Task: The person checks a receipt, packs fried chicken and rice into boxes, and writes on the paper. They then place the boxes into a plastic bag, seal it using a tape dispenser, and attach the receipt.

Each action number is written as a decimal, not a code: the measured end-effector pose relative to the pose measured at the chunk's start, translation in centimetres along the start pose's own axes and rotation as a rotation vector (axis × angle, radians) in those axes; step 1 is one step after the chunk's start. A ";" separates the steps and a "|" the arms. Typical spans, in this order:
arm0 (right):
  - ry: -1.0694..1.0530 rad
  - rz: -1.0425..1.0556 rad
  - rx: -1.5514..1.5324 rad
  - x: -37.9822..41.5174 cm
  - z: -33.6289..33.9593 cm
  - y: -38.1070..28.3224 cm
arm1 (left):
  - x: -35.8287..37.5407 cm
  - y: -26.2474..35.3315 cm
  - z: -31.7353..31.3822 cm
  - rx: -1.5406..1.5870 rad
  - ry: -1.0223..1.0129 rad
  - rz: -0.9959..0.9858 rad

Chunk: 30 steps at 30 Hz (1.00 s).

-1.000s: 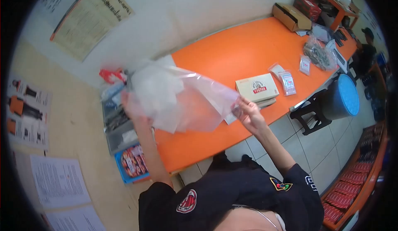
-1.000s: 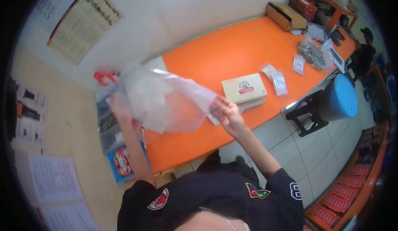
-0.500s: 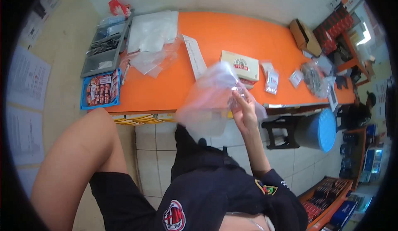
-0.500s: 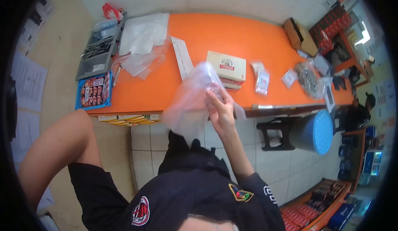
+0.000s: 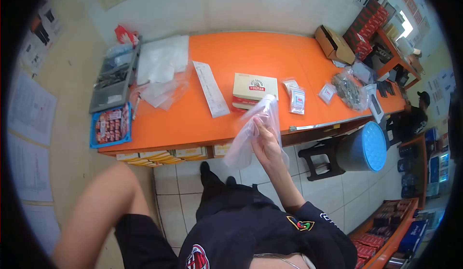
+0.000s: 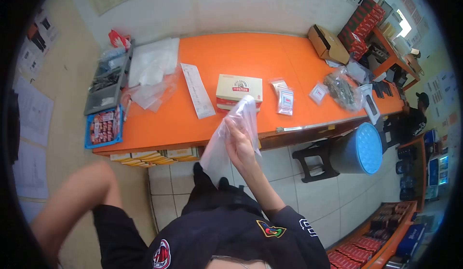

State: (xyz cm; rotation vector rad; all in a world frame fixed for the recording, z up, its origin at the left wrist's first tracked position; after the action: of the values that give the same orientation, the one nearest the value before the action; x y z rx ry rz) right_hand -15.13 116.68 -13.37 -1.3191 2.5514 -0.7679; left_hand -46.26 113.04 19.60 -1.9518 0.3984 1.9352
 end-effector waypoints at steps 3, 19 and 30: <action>-0.178 0.103 0.106 0.4 0.0 1.8 | 12.7 -5.8 2.2 -0.263 0.354 0.354; -0.623 0.880 1.455 -2.8 -9.9 3.5 | 30.8 -17.4 12.5 -0.232 0.668 1.756; -1.418 0.220 2.041 -10.1 -11.7 29.8 | 20.2 -24.7 11.4 -0.628 -0.701 1.234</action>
State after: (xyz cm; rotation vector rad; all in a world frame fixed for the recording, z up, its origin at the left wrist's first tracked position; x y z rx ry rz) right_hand -34.70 143.18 -19.57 -0.2996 0.1346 -1.0520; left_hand -45.09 141.21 0.92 -1.0819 1.0164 3.6845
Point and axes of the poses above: each hand's wrist, its own x-axis away from the middle knuckle, its own z-axis out of the back of the hand, y = z × x, the point moved 6 cm from there along -x, towards the middle knuckle, and after that the axes turned 10 degrees about z, right-handed, at the moved point
